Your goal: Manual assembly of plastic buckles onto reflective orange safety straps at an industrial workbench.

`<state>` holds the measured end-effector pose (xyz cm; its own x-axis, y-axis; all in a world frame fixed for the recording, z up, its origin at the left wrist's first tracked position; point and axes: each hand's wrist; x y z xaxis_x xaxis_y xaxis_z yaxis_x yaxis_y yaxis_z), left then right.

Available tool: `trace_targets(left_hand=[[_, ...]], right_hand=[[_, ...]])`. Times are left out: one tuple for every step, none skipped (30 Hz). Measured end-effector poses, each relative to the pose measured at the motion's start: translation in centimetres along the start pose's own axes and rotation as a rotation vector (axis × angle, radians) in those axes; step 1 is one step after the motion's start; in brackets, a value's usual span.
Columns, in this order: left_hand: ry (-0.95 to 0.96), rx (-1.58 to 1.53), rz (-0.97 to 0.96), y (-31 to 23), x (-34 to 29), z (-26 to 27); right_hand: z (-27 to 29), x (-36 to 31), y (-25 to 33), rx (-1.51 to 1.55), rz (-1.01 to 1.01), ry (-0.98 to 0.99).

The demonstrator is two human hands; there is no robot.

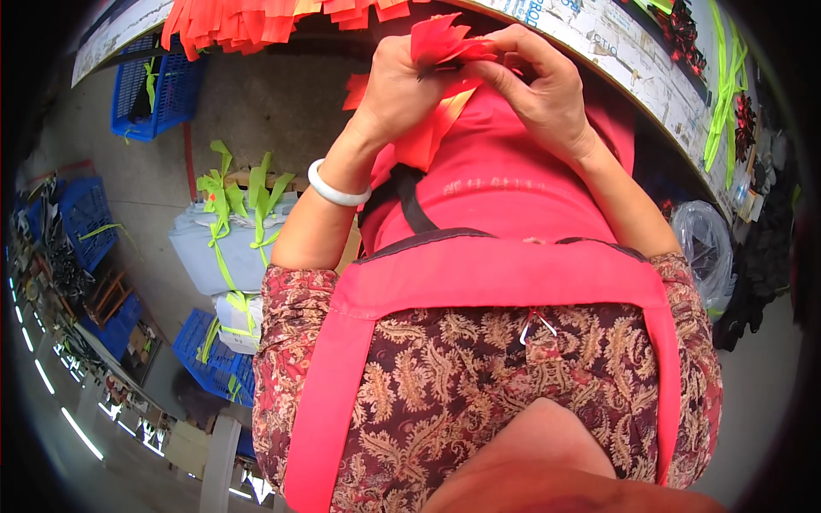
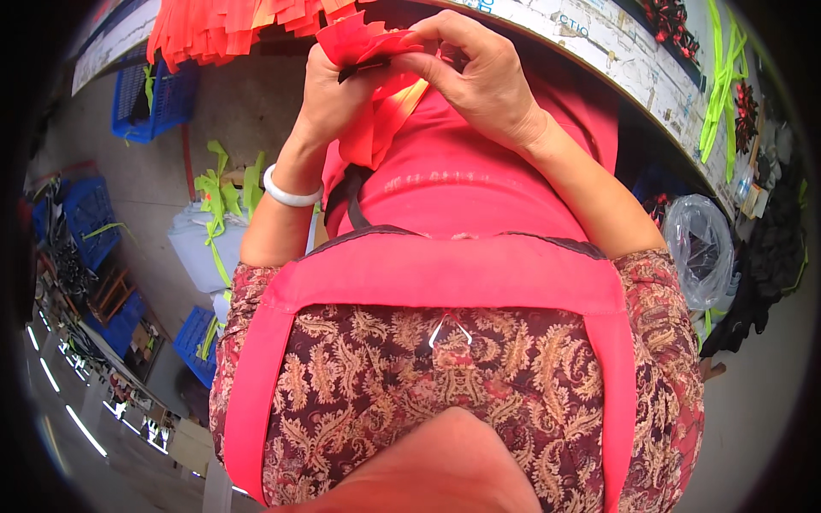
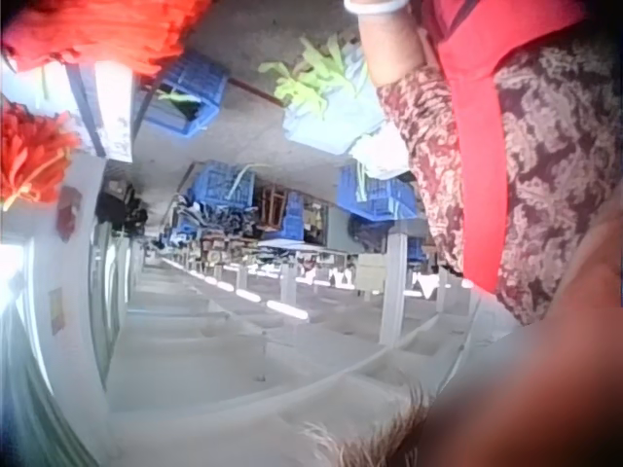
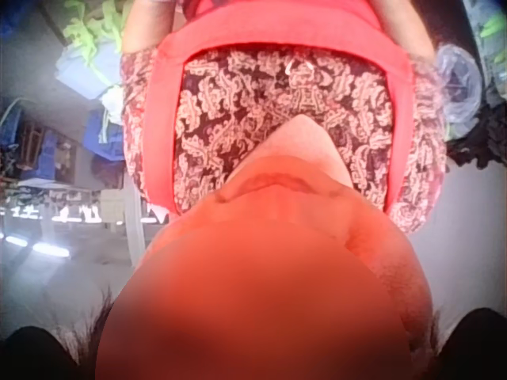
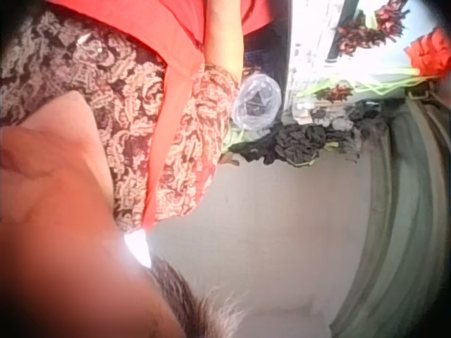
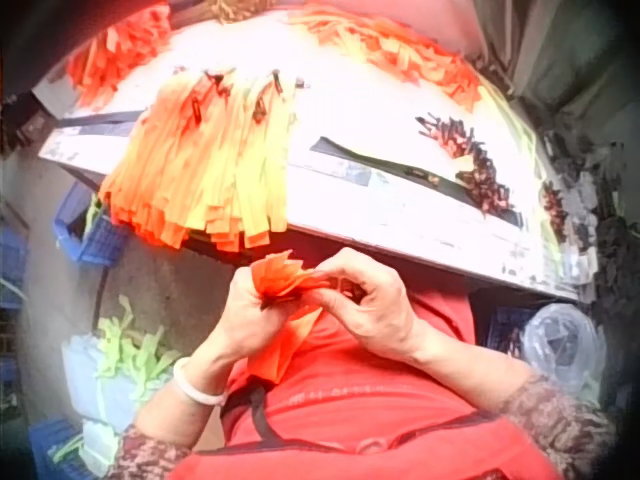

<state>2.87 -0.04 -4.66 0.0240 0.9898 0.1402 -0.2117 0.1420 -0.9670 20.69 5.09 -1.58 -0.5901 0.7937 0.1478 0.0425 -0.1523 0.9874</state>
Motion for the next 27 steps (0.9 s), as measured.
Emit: trace_targets(left_hand=[[0.016,-0.077,0.041,0.2,0.0,-0.1],[0.071,-0.109,0.084,0.0,0.2,0.3],[0.074,-0.110,0.083,-0.3,0.4,0.7],[0.098,-0.138,0.159,-0.6,0.6,1.0],[0.118,-0.162,0.233,-0.9,0.8,1.3],[0.049,-0.246,0.215,-0.8,0.8,1.3],[0.047,-0.243,0.213,-0.5,0.8,1.3],[0.023,-0.243,0.204,-0.4,1.0,1.3],[-0.001,-0.242,0.194,-0.5,1.2,1.3],[-0.020,-0.271,0.165,-0.7,1.3,1.1],[-0.013,-0.270,0.155,-1.2,1.4,0.8],[-0.018,-0.283,0.186,-1.6,1.5,0.6],[-0.024,-0.293,0.213,-1.9,1.6,0.5],[-0.055,-0.302,0.150,-1.9,1.5,0.4],[-0.053,-0.290,0.117,-1.8,1.8,0.7],[-0.161,-0.365,0.197,-2.0,1.6,1.0],[-0.261,-0.442,0.268,-2.1,2.0,1.4],[-0.305,-0.438,0.269,-2.2,1.7,2.0],[-0.350,-0.434,0.268,-2.4,1.4,2.6],[-0.334,-0.408,0.259,-2.8,1.0,2.9],[-0.319,-0.383,0.255,-3.3,0.5,3.1],[-0.285,-0.351,0.244,-3.5,-0.2,3.0],[-0.261,-0.323,0.239,-3.7,-0.8,2.5],[-0.227,-0.332,0.241,-4.4,-0.8,2.0],[-0.195,-0.356,0.221,-4.4,-0.7,1.7],[-0.182,-0.376,0.255,-4.5,-0.3,1.4],[-0.081,-0.383,0.278,-5.4,1.6,0.4]], right_hand=[[0.0,0.0,0.0,0.023,-0.053,-0.005],[0.1,0.0,0.2,0.118,-0.118,-0.026],[0.3,0.1,0.2,0.117,-0.118,-0.030],[0.8,0.1,0.1,0.095,-0.162,-0.027],[1.0,0.3,0.1,0.076,-0.204,-0.021],[1.1,0.6,0.6,0.093,-0.230,-0.012],[1.2,0.7,0.6,0.094,-0.227,-0.011],[1.2,0.8,0.5,0.076,-0.233,0.041],[1.2,1.0,0.5,0.058,-0.238,0.095],[0.8,1.1,0.1,0.116,-0.259,0.108],[0.6,0.6,-0.8,0.127,-0.269,0.182],[-0.1,-0.2,-1.7,0.119,-0.242,0.216],[-0.7,-0.5,-2.2,0.108,-0.211,0.251],[-0.9,-0.3,-1.6,0.177,-0.337,0.240],[-0.7,0.4,-2.0,0.139,-0.297,0.241],[-0.7,0.7,-1.8,0.116,-0.310,0.234],[-0.6,1.4,-1.6,0.090,-0.314,0.217],[-0.6,2.6,-1.3,0.029,-0.166,0.206],[-0.3,4.1,-0.7,0.073,-0.168,0.187],[-0.1,6.5,0.1,0.099,-0.070,0.141],[0.0,9.1,1.1,0.127,0.025,0.096],[0.5,12.0,2.5,0.144,-0.009,0.103],[0.7,14.9,4.4,0.057,-0.135,0.032],[0.9,17.8,5.5,0.184,-0.038,0.063],[0.3,20.3,8.1,0.225,-0.206,-0.011],[-0.8,21.5,8.5,0.061,-0.055,-0.150],[4.2,27.4,1.0,0.108,0.215,-0.198]])
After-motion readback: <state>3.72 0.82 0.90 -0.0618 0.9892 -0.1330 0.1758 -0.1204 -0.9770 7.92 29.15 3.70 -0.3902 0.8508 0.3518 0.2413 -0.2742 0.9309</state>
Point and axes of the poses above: each hand's wrist, its own x-axis towards the middle knuckle, its own z-axis out of the back of the hand, y = z × x, and after that the axes turned 13 degrees about x, right-handed
